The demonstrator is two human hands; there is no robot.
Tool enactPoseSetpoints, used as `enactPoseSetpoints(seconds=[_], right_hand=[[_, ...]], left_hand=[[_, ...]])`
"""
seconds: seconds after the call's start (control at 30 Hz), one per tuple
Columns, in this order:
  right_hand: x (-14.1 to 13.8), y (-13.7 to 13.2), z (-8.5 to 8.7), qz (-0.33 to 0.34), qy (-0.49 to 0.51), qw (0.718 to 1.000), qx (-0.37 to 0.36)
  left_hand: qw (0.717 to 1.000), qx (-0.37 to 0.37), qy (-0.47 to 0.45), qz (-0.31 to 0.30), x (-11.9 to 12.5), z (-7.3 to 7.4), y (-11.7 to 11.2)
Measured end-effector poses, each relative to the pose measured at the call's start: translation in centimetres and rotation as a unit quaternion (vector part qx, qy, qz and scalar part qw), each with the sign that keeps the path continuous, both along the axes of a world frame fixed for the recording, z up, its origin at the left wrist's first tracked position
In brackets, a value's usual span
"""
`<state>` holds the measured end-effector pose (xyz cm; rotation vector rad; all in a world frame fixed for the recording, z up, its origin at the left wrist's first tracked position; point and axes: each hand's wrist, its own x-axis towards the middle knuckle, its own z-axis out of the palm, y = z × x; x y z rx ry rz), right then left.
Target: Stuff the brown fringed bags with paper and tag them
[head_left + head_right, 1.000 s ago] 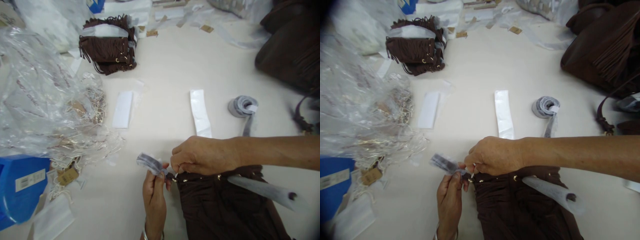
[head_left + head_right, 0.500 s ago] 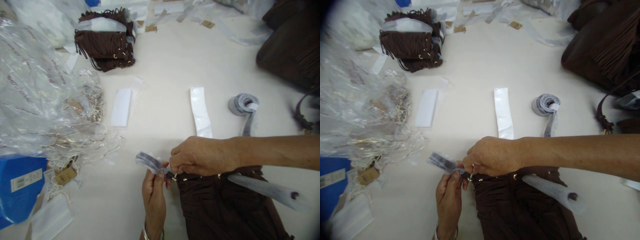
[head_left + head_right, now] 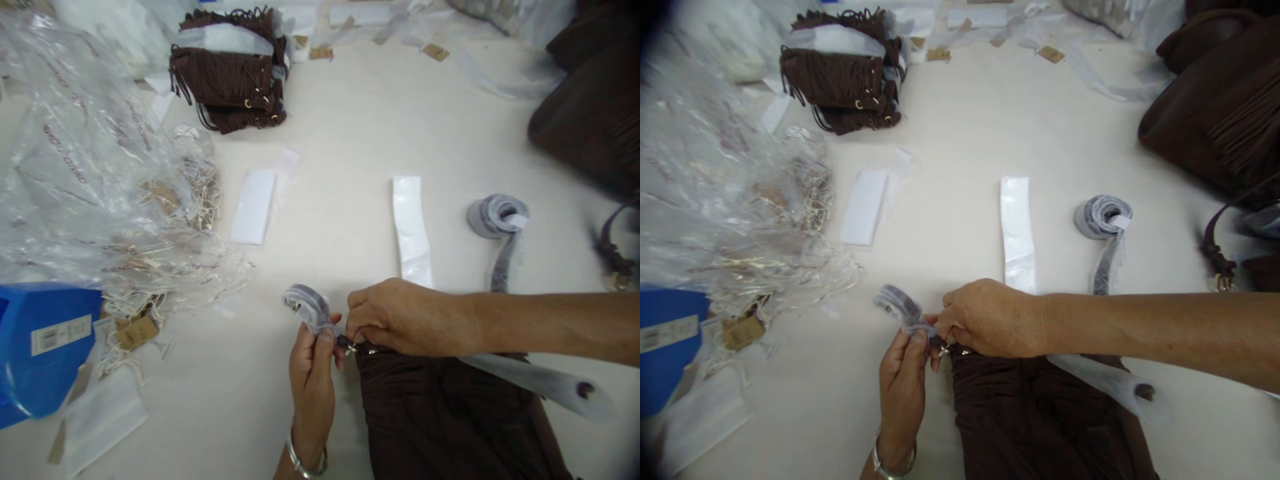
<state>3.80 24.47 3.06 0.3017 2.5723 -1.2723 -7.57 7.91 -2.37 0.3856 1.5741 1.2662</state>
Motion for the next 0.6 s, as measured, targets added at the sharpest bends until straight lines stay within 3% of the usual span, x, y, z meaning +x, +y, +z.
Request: enactPoseSetpoints(seconds=[0.37,0.53,0.6], right_hand=[[-0.5,-1.9,-0.7,-0.04,-0.038,0.997,0.052],[-0.6,-1.8,-0.8,-0.036,-0.051,0.996,0.06],[-0.6,-1.7,-0.9,-0.038,-0.051,0.996,0.056]], left_hand=[[0.992,-0.011,0.095,-0.079,-0.5,0.1,0.5],[0.99,-0.063,0.129,0.017,0.2,0.0,-2.1],[0.989,-0.079,0.122,0.011,0.8,-0.2,-2.9]])
